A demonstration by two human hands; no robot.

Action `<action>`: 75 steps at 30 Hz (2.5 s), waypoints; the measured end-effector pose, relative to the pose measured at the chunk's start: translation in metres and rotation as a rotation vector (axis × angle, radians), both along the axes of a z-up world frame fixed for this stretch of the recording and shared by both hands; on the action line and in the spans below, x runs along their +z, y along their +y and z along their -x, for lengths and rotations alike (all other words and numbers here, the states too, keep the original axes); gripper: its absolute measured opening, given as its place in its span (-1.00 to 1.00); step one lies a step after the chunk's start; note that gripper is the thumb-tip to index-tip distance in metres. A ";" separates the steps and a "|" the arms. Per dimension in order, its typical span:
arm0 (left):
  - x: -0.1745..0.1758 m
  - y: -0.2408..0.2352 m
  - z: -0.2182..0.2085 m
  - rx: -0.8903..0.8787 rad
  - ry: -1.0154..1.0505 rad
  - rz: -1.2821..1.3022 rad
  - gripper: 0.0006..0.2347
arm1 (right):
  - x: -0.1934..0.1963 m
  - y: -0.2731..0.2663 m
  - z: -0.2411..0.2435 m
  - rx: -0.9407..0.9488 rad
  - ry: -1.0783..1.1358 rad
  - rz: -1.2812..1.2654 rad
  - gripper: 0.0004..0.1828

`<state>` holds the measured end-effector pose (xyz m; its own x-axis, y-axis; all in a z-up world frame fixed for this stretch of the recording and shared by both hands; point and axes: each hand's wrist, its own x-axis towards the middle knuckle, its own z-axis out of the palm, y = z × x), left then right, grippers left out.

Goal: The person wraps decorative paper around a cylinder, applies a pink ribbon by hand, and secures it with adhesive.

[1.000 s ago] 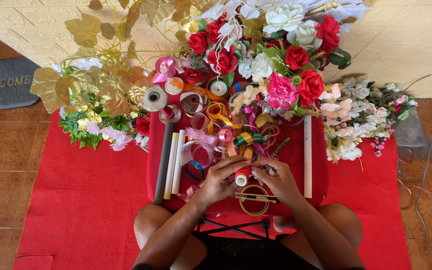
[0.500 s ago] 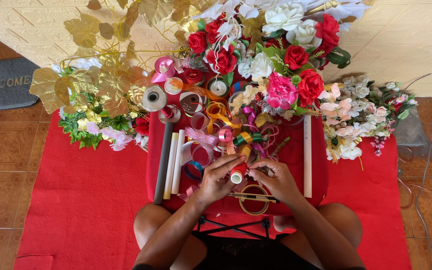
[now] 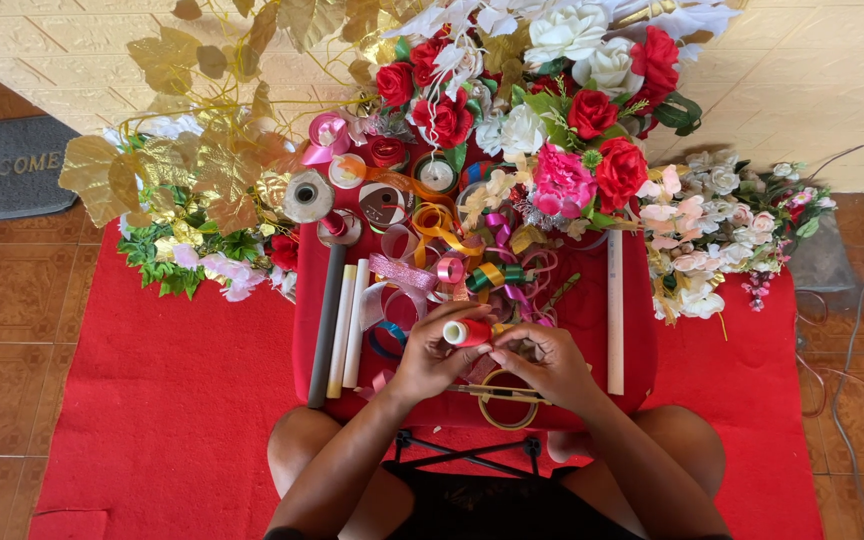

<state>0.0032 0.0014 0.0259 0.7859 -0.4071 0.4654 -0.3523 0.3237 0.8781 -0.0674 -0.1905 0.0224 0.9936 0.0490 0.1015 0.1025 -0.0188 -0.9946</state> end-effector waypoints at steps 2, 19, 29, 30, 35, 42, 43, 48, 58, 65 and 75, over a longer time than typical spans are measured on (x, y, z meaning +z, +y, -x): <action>-0.008 0.000 -0.001 -0.046 0.080 0.059 -0.66 | -0.013 -0.010 0.001 -0.022 -0.030 0.046 -0.87; -0.018 0.004 0.001 -0.285 0.532 0.256 -0.54 | 0.011 -0.028 0.004 0.289 0.175 0.143 -0.59; -0.022 0.006 0.031 -0.072 0.249 -0.311 -0.74 | -0.056 -0.103 0.067 -0.216 0.320 0.054 -0.53; -0.023 0.002 0.037 0.029 0.193 -0.356 -0.82 | -0.070 -0.109 0.074 -0.337 0.329 0.061 -0.51; -0.073 -0.039 0.051 0.174 -0.226 -0.516 -0.85 | -0.098 -0.101 0.090 -0.520 0.486 0.539 -0.37; -0.112 -0.093 0.055 0.335 -0.464 -0.834 -0.83 | -0.094 -0.071 0.090 -0.559 0.534 1.059 -0.48; -0.111 -0.097 0.054 0.331 -0.465 -0.836 -0.83 | -0.092 -0.071 0.087 -0.561 0.537 1.055 -0.48; -0.103 -0.115 0.048 0.378 -0.513 -0.867 -0.84 | -0.090 -0.063 0.082 -0.512 0.546 1.181 -0.48; -0.120 -0.158 0.035 0.398 -0.648 -0.936 -0.76 | -0.085 -0.126 0.060 -0.486 0.090 1.222 -0.73; -0.117 -0.173 0.030 0.374 -0.666 -1.017 -0.78 | -0.106 -0.155 0.030 -0.356 -0.144 1.481 -0.79; -0.139 -0.177 0.022 0.353 -0.678 -1.028 -0.86 | -0.131 -0.167 0.022 -0.296 -0.300 1.577 -0.86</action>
